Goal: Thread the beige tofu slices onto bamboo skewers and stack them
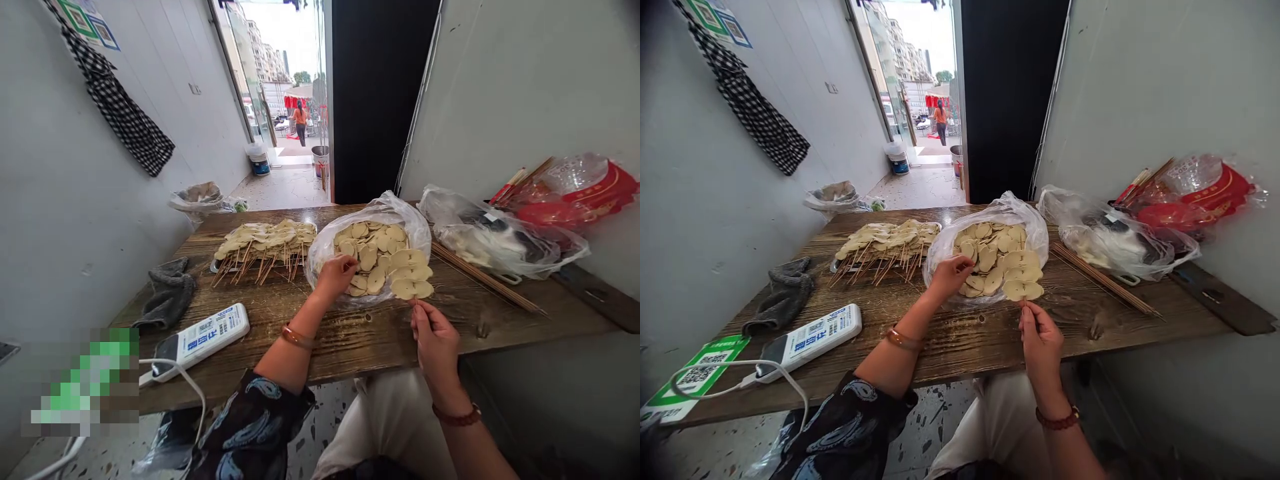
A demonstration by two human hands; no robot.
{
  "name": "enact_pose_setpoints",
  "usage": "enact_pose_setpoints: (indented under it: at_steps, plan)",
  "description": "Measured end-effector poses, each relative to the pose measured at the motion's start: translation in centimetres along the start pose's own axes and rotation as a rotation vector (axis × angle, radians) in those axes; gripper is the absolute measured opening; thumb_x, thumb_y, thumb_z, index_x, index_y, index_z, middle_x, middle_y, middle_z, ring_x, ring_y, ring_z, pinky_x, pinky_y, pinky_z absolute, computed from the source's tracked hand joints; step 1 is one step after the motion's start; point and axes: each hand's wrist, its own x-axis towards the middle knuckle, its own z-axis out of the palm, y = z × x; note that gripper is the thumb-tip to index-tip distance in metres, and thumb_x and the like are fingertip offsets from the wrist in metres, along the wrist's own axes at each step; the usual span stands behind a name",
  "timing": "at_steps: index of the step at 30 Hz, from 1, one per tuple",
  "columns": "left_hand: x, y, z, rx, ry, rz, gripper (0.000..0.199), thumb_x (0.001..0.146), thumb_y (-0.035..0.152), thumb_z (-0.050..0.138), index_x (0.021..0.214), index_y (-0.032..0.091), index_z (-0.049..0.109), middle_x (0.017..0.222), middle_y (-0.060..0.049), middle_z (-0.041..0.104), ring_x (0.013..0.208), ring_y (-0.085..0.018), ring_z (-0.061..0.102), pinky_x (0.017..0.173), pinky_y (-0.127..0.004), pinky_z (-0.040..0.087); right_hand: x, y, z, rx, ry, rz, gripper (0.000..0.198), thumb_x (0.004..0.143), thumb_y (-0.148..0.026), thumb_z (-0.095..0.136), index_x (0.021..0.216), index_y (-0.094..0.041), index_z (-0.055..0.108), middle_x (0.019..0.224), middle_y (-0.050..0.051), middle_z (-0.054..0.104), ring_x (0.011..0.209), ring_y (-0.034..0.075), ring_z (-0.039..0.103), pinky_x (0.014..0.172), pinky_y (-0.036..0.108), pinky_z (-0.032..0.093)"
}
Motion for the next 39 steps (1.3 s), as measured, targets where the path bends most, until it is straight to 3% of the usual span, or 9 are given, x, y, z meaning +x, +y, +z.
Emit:
enact_pose_setpoints:
  at_steps: [5,8,12,16,19,23,27,33,39]
  plan:
    - [-0.2,-0.2,0.1,0.35,-0.275,0.197,0.023,0.071,0.016,0.058,0.09,0.018,0.071,0.094,-0.006,0.068,0.092,-0.021,0.06,0.086,-0.032,0.045,0.0,-0.2,0.0,-0.022,-0.002,-0.005,0.04,0.08,-0.05,0.063,0.098,-0.014,0.07,0.061,-0.002,0.052,0.048,0.008,0.04,0.043,0.022,0.033]
    - [-0.1,-0.6,-0.2,0.379,-0.381,0.238,0.028,0.068,0.014,0.059,0.093,0.017,0.072,0.1,-0.007,0.069,0.095,-0.021,0.06,0.09,-0.032,0.044,0.0,-0.2,-0.1,-0.023,-0.009,0.008,0.04,0.08,-0.05,0.064,0.099,-0.015,0.071,0.062,-0.002,0.054,0.047,0.008,0.039,0.043,0.022,0.033]
    - [0.1,-0.8,-0.6,0.298,-0.421,0.265,0.031,0.068,0.01,0.057,0.094,0.017,0.072,0.105,-0.006,0.069,0.098,-0.019,0.061,0.091,-0.028,0.044,0.0,-0.2,-0.1,-0.002,-0.013,0.019,0.039,0.08,-0.048,0.065,0.099,-0.015,0.071,0.063,-0.002,0.054,0.047,0.007,0.039,0.043,0.021,0.032]
    - [0.1,-0.8,-0.4,0.229,-0.355,0.26,0.023,0.073,0.01,0.054,0.082,0.017,0.073,0.093,-0.006,0.07,0.091,-0.016,0.062,0.088,-0.027,0.045,0.0,-0.3,-0.1,0.007,-0.023,0.028,0.038,0.079,-0.047,0.065,0.099,-0.015,0.071,0.062,-0.003,0.053,0.047,0.007,0.038,0.042,0.021,0.031]
    - [0.2,-0.9,-0.2,0.11,-0.246,0.128,0.017,0.073,0.014,0.055,0.076,0.017,0.071,0.082,-0.005,0.07,0.08,-0.015,0.061,0.078,-0.026,0.047,-0.1,-0.5,-0.1,0.008,-0.041,0.027,0.038,0.08,-0.046,0.064,0.101,-0.015,0.07,0.062,-0.003,0.052,0.048,0.007,0.039,0.042,0.021,0.031]
    - [0.4,-0.9,-0.6,-0.298,-0.138,-0.154,0.013,0.07,0.027,0.062,0.074,0.016,0.068,0.061,0.001,0.06,0.057,-0.01,0.052,0.056,-0.021,0.044,-0.2,-0.6,-0.3,-0.016,-0.102,0.046,0.038,0.081,-0.046,0.063,0.101,-0.014,0.07,0.061,-0.003,0.051,0.048,0.008,0.039,0.042,0.02,0.031]
    - [0.4,-0.4,-1.0,-0.658,-0.059,-0.311,0.029,0.06,0.036,0.075,0.076,0.013,0.067,0.058,0.003,0.057,0.048,-0.006,0.047,0.046,-0.018,0.04,0.1,-0.6,-0.8,-0.103,-0.235,0.079,0.037,0.082,-0.046,0.062,0.1,-0.015,0.071,0.058,-0.003,0.05,0.047,0.008,0.04,0.042,0.02,0.03]
    - [0.1,0.4,-1.5,-0.862,-0.011,-0.342,0.039,0.054,0.034,0.081,0.083,0.011,0.068,0.065,0.001,0.06,0.052,-0.005,0.048,0.046,-0.017,0.039,0.5,-0.9,-1.2,-0.241,-0.426,0.088,0.037,0.084,-0.046,0.06,0.1,-0.016,0.072,0.056,-0.004,0.05,0.044,0.008,0.04,0.041,0.02,0.03]
    - [0.2,0.9,-2.5,-0.834,0.093,-0.305,0.031,0.056,0.027,0.078,0.081,0.011,0.069,0.06,0.002,0.058,0.047,-0.003,0.04,0.043,-0.017,0.029,0.7,-0.9,-1.2,-0.311,-0.508,0.059,0.037,0.084,-0.046,0.059,0.098,-0.015,0.074,0.054,-0.003,0.051,0.045,0.009,0.043,0.042,0.02,0.032]
